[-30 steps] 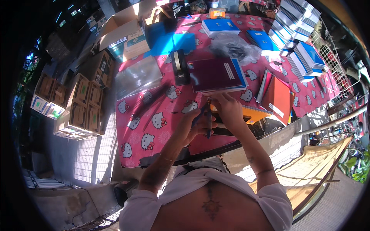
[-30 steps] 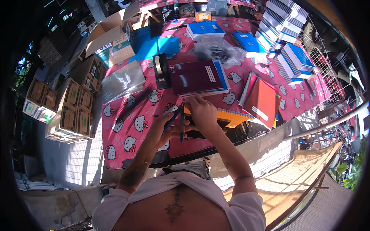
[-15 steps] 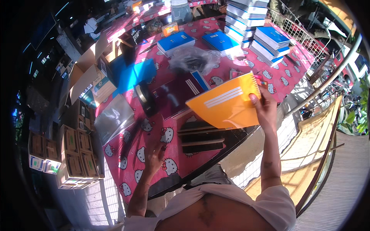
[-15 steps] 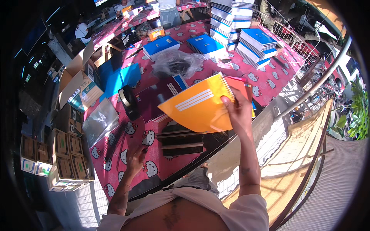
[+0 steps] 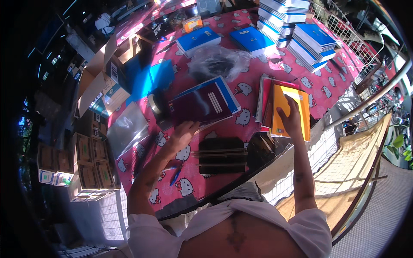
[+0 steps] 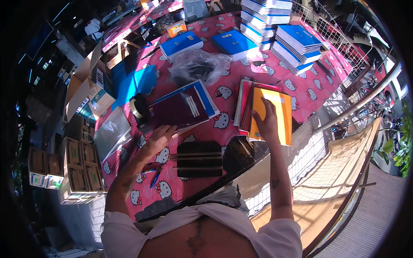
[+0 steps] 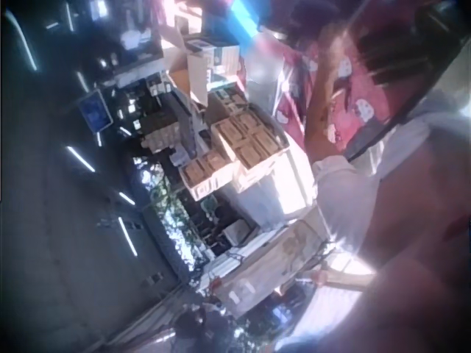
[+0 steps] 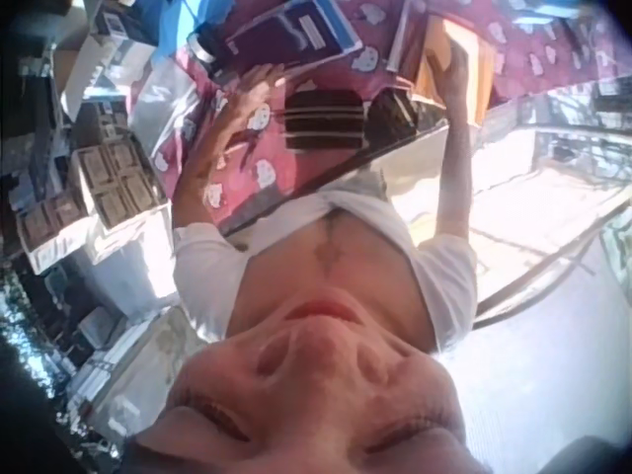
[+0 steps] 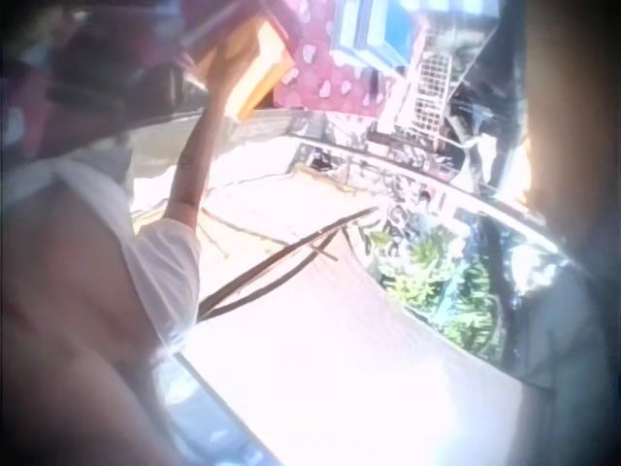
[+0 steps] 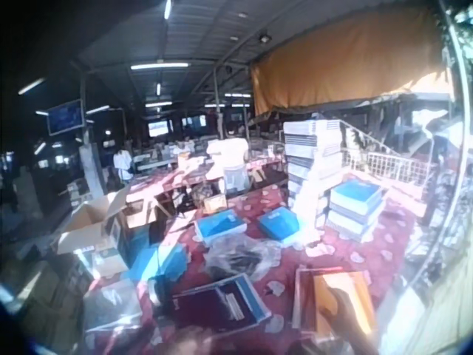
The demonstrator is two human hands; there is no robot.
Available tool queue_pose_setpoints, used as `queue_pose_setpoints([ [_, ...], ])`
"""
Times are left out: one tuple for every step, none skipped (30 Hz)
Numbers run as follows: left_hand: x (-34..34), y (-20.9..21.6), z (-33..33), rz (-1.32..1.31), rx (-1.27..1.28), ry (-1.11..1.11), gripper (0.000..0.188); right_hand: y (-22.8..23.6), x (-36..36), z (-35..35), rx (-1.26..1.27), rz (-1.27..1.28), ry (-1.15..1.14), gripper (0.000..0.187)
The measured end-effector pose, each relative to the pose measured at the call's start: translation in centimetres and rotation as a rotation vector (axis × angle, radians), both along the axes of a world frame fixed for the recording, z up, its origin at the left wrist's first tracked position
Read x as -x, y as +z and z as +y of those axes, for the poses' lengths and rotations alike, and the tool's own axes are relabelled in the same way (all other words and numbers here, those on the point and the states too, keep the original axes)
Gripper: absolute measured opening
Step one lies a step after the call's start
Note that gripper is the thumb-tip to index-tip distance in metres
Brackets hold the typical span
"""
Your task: The person sorts a collection of colorful spiral notebooks on a table, picking them up from a pile and placing them into organized stacks according to color.
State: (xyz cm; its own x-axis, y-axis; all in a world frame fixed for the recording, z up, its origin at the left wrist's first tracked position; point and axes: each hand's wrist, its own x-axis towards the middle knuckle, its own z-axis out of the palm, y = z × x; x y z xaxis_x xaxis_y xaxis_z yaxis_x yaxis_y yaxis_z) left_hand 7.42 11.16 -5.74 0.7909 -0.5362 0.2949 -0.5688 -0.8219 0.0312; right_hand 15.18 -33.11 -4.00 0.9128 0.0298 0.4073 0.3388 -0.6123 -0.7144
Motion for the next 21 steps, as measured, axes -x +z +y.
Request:
queue_pose_setpoints([
  [-0.3, 0.8, 0.0, 0.001, -0.007, -0.001, 0.033, 0.0, 0.7, 2.4, -0.049, 0.043, 0.14, 0.07],
  [-0.7, 2.7, -0.2, -0.035, 0.054, 0.073, 0.03, 0.4, 1.3, 4.6, -0.052, 0.043, 0.214, 0.069],
  [-1.3, 5.0, -0.6, -0.073, 0.116, 0.139, 0.026, 0.9, 1.8, 6.5, -0.055, 0.039, 0.282, 0.069],
  [-1.5, 9.3, -2.4, -0.046, 0.108, 0.163, 0.023, 1.1, 1.9, 8.0, -0.061, 0.039, 0.26, 0.069],
  [-1.1, 14.4, -4.4, -0.015, 0.103, 0.187, 0.019, 1.4, 1.9, 9.1, -0.192, -0.035, 0.241, 0.069],
  [0.0, 18.2, -5.0, -0.018, 0.112, 0.156, 0.019, 2.1, 2.3, 9.6, -0.256, -0.069, 0.245, 0.069],
  [0.9, 21.0, -5.6, -0.017, 0.129, 0.116, 0.019, 2.6, 2.7, 9.9, -0.315, -0.104, 0.243, 0.068],
  [1.8, 23.0, -6.1, 0.03, 0.198, 0.077, 0.02, 3.5, 3.5, 9.7, -0.552, 0.169, 0.439, 0.062],
  [2.3, 24.3, -6.7, 0.076, 0.268, 0.027, 0.021, 3.9, 4.3, 9.3, -0.789, 0.444, 0.616, 0.055],
  [3.0, 25.0, -6.8, 0.093, 0.318, -0.01, 0.021, 2.6, 4.7, 8.3, -0.747, 0.471, 0.645, 0.036],
  [3.4, 24.6, -7.0, 0.095, 0.323, -0.012, 0.021, 1.1, 5.8, 7.4, -0.743, 0.474, 0.641, 0.036],
  [3.8, 24.0, -7.1, 0.059, 0.317, -0.058, 0.021, -0.1, 7.1, 6.8, -0.71, 0.394, 0.567, 0.03],
  [4.2, 23.3, -7.3, 0.023, 0.312, -0.099, 0.021, -0.3, 8.7, 6.9, -0.673, 0.318, 0.498, 0.025],
  [4.6, 22.4, -7.8, 0.024, 0.325, -0.132, 0.02, -0.3, 10.1, 6.8, -0.693, 0.267, 0.512, 0.026],
  [4.8, 21.8, -8.7, 0.029, 0.335, -0.135, 0.02, -0.9, 11.0, 6.4, -0.685, 0.273, 0.506, 0.026],
  [5.0, 21.5, -9.4, 0.056, 0.298, -0.149, 0.02, -2.1, 11.6, 6.0, -0.734, 0.266, 0.472, 0.026],
  [5.3, 21.1, -9.9, 0.082, 0.261, -0.162, 0.02, -3.3, 12.0, 5.7, -0.783, 0.259, 0.438, 0.026],
  [5.4, 20.8, -10.1, 0.089, 0.226, -0.163, 0.019, -3.8, 12.2, 5.9, -0.791, 0.302, 0.448, 0.026],
  [5.6, 20.8, -10.2, 0.084, 0.225, -0.166, 0.019, -4.2, 12.4, 5.9, -0.791, 0.297, 0.447, 0.026],
  [5.9, 20.9, -10.3, 0.094, 0.212, -0.173, 0.018, -4.6, 12.6, 6.0, -0.792, 0.262, 0.43, 0.026],
  [6.1, 20.9, -10.3, 0.108, 0.201, -0.182, 0.018, -4.6, 12.8, 6.2, -0.794, 0.231, 0.409, 0.026],
])
